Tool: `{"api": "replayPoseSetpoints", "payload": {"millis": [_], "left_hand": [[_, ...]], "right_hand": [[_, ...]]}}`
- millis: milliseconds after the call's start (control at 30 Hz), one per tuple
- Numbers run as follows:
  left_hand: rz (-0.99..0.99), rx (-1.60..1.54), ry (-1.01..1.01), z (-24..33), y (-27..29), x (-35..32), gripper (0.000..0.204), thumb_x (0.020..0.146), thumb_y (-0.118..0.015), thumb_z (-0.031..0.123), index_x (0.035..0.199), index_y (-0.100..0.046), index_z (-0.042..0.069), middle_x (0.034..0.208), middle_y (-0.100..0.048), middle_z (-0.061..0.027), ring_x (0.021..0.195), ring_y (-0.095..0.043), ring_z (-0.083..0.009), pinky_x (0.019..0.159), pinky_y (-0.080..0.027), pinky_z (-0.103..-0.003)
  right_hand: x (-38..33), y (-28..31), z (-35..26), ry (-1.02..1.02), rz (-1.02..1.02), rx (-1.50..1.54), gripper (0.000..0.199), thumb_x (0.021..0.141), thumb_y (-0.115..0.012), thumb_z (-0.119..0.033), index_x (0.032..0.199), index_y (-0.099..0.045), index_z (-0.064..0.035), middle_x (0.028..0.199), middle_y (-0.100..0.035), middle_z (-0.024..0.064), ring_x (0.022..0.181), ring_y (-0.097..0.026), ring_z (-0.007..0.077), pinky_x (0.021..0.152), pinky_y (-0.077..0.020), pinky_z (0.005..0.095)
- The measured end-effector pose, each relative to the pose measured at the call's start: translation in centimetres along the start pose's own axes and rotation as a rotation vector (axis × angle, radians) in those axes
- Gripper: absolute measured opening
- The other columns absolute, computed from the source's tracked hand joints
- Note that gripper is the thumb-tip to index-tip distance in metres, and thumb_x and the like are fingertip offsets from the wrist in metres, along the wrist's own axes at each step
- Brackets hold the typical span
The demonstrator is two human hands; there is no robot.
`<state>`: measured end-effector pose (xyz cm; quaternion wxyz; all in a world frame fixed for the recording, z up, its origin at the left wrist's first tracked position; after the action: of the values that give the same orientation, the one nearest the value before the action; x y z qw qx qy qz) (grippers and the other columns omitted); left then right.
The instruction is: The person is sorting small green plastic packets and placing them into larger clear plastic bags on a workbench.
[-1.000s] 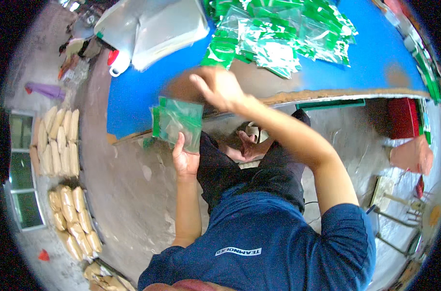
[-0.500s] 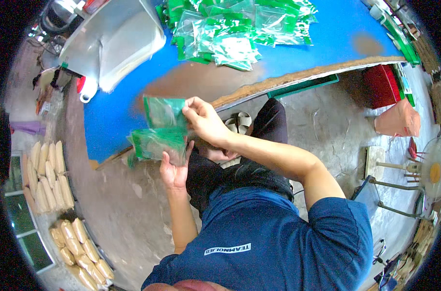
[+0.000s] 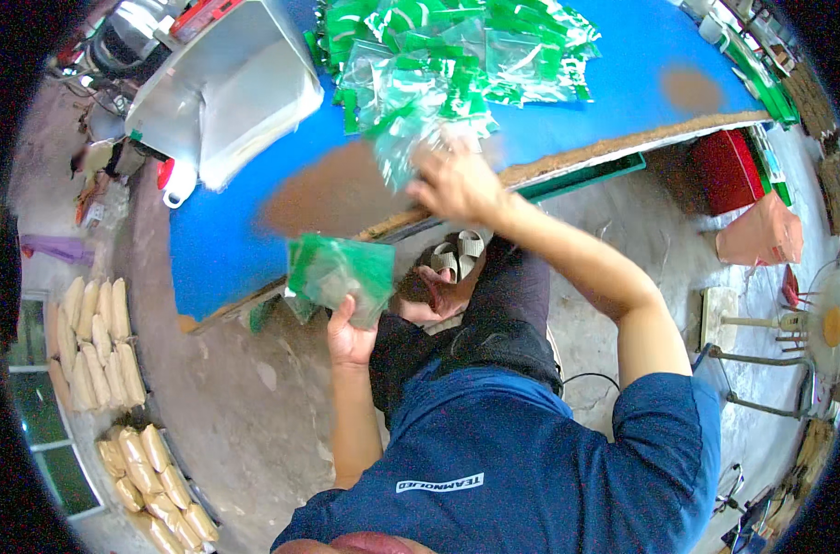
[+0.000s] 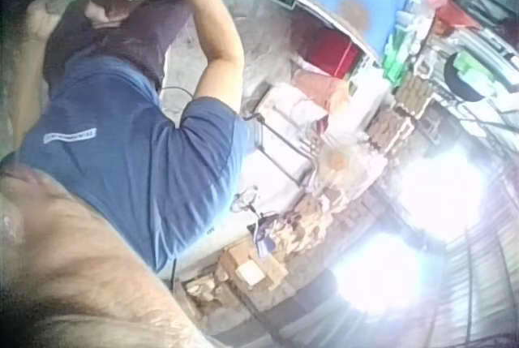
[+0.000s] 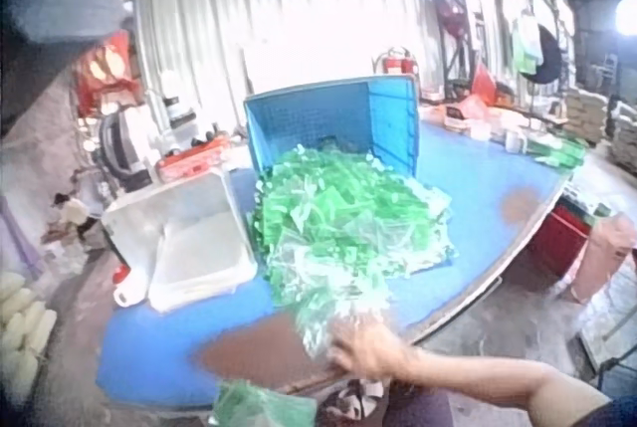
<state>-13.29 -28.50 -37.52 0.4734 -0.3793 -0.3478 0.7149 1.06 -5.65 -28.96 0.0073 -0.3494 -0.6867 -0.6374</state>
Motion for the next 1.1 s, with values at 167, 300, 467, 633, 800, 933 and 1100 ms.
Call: {"api": "replayPoseSetpoints", "payload": {"millis": [167,300,467,633,800,933,1100], "left_hand": [[0.13,0.221,-0.089,0.0,-1.1,1.6,0.05,0.091,-0.065,0.006,0.138,-0.046,0.002,0.135,-0.056,-0.0089,0.124,-0.054,-0.024,0.109,-0.042,-0.042],[0.099,0.151,-0.073,0.5,0.4,0.4,0.047,0.093,-0.061,0.005,0.137,-0.047,0.002,0.133,-0.056,-0.0095,0.123,-0.054,-0.0254,0.108,-0.042,-0.043],[0.126,0.102,-0.161,1.7,0.5,0.2,0.047,0.093,-0.06,0.004,0.138,-0.046,0.003,0.136,-0.055,-0.0095,0.125,-0.053,-0.0268,0.111,-0.04,-0.045],[0.125,0.113,-0.122,1.7,0.6,0.6,0.049,0.091,-0.063,0.004,0.137,-0.046,0.002,0.131,-0.056,-0.0104,0.123,-0.053,-0.0262,0.108,-0.042,-0.043],[0.142,0.109,-0.208,4.9,4.2,-2.5,0.06,0.09,-0.061,0.005,0.145,-0.038,0.002,0.141,-0.051,-0.0127,0.133,-0.046,-0.0294,0.113,-0.037,-0.049],[0.18,0.275,-0.182,6.0,2.7,-2.1,0.056,0.09,-0.061,0.003,0.143,-0.042,0.002,0.138,-0.053,-0.012,0.129,-0.051,-0.0281,0.111,-0.04,-0.046],[0.177,0.226,-0.155,4.2,2.7,-0.6,0.049,0.09,-0.061,0.001,0.137,-0.047,0.003,0.134,-0.057,-0.0104,0.125,-0.054,-0.0276,0.11,-0.042,-0.044]], "right_hand": [[1.4,0.1,-5.4,0.15,-0.136,0.511,0.03,0.094,-0.057,-0.026,0.111,-0.065,-0.0017,0.113,-0.066,0.02,0.11,-0.061,0.038,0.095,-0.0479,0.0467],[6.3,-0.9,4.0,-0.244,0.224,-0.2,0.058,0.093,-0.054,-0.051,0.127,-0.056,-0.004,0.14,-0.049,0.0231,0.131,-0.042,0.0424,0.108,-0.0315,0.0596],[1.9,-2.0,-6.7,0.419,-0.051,0.398,0.038,0.093,-0.059,-0.039,0.112,-0.064,-0.0064,0.12,-0.062,0.0186,0.114,-0.058,0.0355,0.1,-0.0429,0.0486],[7.4,-0.8,-2.1,-0.132,0.172,0.097,0.024,0.092,-0.06,-0.031,0.1,-0.066,-0.0096,0.095,-0.064,0.0145,0.089,-0.062,0.034,0.073,-0.0526,0.0459],[5.9,-6.4,-7.8,0.295,-0.159,-0.023,0.043,0.08,-0.065,-0.014,0.122,-0.058,-0.0089,0.124,-0.059,0.012,0.115,-0.056,0.0307,0.094,-0.0495,0.0421],[3.7,-4.3,-11.0,0.503,-0.388,0.722,0.025,0.082,-0.056,-0.003,0.107,-0.06,-0.0033,0.124,-0.06,0.0193,0.121,-0.054,0.0342,0.104,-0.0438,0.0415],[10.4,-2.4,-3.1,-0.197,0.095,0.148,0.041,0.094,-0.057,-0.033,0.115,-0.057,0.0016,0.126,-0.057,0.0249,0.119,-0.052,0.0425,0.101,-0.0421,0.0475]]}}
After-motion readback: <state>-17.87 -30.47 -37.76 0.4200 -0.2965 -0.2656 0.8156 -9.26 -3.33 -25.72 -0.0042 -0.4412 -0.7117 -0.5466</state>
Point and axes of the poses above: each hand's wrist, its own x-axis towards the middle knuckle, its own y-axis out of the back of the hand, z = x × y, the point moved 6 cm from there along x, towards the middle knuckle
